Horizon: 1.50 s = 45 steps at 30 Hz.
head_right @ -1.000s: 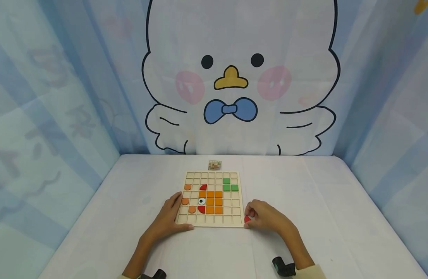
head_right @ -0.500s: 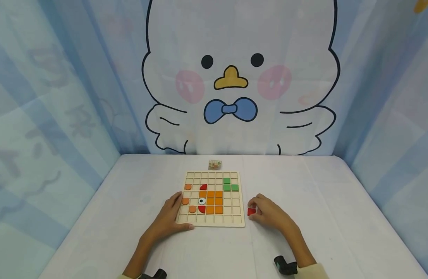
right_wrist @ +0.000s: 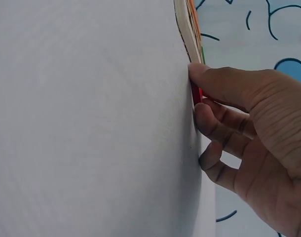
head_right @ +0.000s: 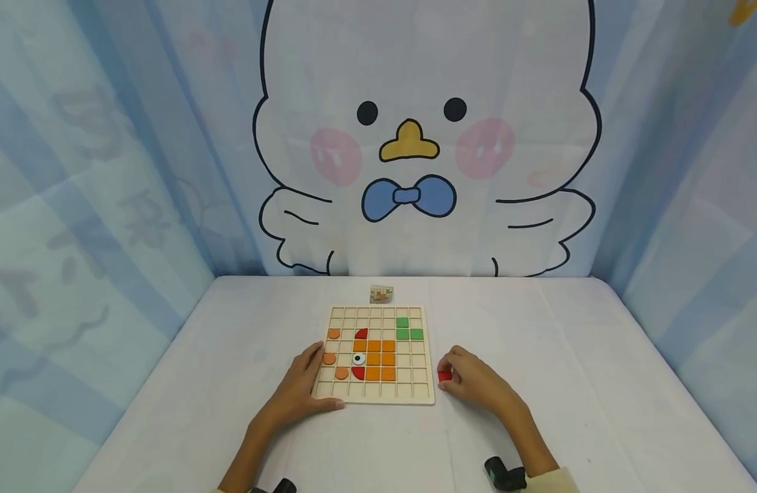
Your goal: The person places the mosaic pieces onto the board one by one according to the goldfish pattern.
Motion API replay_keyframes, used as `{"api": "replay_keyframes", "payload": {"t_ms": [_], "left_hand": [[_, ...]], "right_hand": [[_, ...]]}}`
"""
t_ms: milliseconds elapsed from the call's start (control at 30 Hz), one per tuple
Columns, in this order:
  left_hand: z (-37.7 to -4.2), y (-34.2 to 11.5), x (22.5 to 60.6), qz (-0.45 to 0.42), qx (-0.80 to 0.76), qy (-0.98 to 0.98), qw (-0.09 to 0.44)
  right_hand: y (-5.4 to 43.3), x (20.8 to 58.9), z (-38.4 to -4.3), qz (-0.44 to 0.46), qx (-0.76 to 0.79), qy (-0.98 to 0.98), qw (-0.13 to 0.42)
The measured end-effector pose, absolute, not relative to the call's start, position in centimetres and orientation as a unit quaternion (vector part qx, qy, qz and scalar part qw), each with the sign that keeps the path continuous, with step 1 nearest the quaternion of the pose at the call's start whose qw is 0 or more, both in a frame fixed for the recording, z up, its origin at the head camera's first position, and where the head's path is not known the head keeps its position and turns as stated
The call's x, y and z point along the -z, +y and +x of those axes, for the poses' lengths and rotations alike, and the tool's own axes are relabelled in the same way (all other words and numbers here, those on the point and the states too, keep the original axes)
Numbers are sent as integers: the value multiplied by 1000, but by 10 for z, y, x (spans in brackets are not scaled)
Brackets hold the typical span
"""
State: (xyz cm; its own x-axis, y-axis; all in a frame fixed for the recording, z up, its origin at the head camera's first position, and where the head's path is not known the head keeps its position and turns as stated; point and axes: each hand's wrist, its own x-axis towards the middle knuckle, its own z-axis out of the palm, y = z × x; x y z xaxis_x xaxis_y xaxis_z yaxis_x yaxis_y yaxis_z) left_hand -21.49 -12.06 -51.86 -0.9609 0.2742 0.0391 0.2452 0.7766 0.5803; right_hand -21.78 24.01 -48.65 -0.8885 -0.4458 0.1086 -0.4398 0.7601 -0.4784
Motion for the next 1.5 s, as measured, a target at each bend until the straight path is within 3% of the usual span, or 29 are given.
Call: {"api": "replay_keyframes", "payload": {"t_ms": [567, 1067, 1500], "left_hand": [[-214, -119, 518, 140, -300, 943, 24], [-215, -119, 518, 135, -301, 944, 25], [-214, -121, 517, 140, -300, 943, 21]], "right_hand": [[225, 479, -224, -258, 228, 939, -4], [184, 474, -229, -267, 224, 937, 31], [171, 476, -231, -275, 200, 940, 17]]}}
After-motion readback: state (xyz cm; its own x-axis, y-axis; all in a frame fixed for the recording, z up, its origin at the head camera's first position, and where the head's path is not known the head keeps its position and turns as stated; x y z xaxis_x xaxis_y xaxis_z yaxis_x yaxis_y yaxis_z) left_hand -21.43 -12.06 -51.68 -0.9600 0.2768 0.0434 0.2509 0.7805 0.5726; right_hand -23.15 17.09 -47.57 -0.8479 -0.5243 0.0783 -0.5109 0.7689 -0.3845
